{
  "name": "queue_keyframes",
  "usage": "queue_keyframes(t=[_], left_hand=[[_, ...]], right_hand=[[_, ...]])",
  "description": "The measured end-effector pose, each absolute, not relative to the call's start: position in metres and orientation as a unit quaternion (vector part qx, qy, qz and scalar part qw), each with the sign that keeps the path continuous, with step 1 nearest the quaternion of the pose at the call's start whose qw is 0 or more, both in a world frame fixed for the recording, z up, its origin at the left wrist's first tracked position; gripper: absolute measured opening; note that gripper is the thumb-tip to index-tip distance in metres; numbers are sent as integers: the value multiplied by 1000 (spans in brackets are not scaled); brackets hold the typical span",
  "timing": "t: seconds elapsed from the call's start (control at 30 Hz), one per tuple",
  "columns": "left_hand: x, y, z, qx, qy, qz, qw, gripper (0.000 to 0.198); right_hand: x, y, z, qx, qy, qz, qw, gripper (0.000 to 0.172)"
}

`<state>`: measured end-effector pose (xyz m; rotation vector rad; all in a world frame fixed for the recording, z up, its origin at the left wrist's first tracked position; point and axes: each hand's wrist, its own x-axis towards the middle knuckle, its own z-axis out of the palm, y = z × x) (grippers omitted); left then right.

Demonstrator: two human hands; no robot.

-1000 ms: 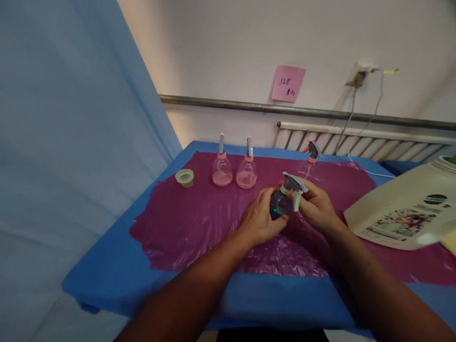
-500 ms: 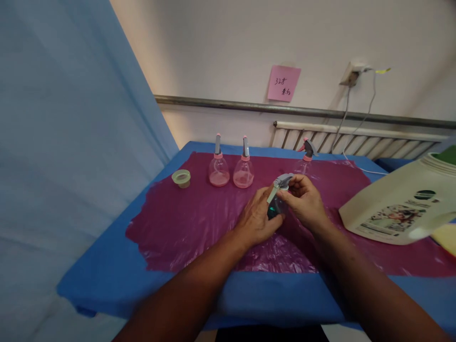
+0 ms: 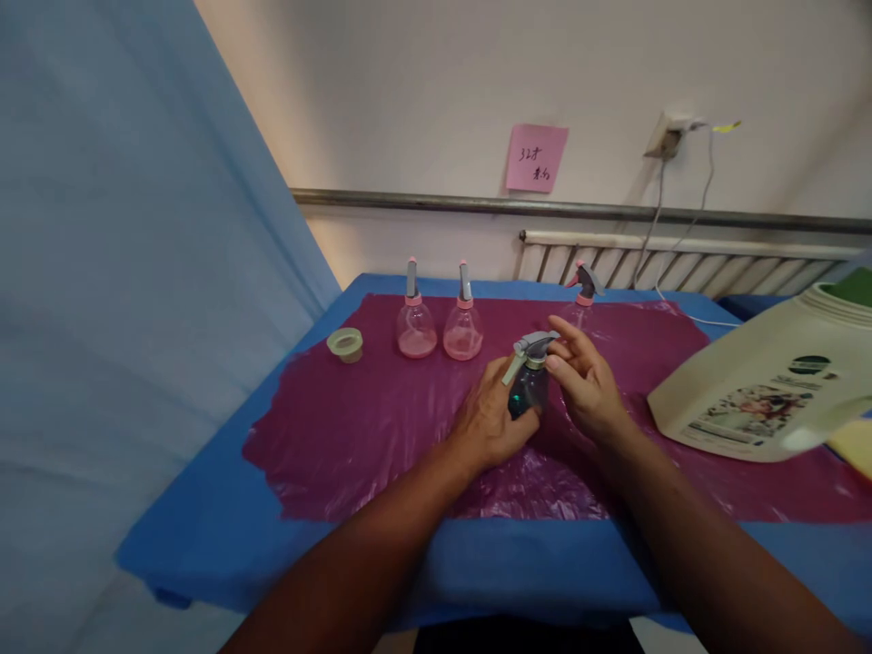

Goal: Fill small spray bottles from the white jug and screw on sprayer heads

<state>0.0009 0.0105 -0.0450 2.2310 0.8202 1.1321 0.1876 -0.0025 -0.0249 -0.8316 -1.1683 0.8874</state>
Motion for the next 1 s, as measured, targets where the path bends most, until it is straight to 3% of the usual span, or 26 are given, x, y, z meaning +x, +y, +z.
queue_keyframes(t=[0.43,0.77,1.0], left_hand=[[2,11,-55,819,342,403,221,96],[2,10,-47,815,347,399,236,101],[1,8,-43,817,342,395,244,96]], right_hand=[[186,3,-23,-392,-493,383,676,67],[180,7,-26,-407,-495,353,681,78],[182,-11,-20,-374,-559,331,662,63]])
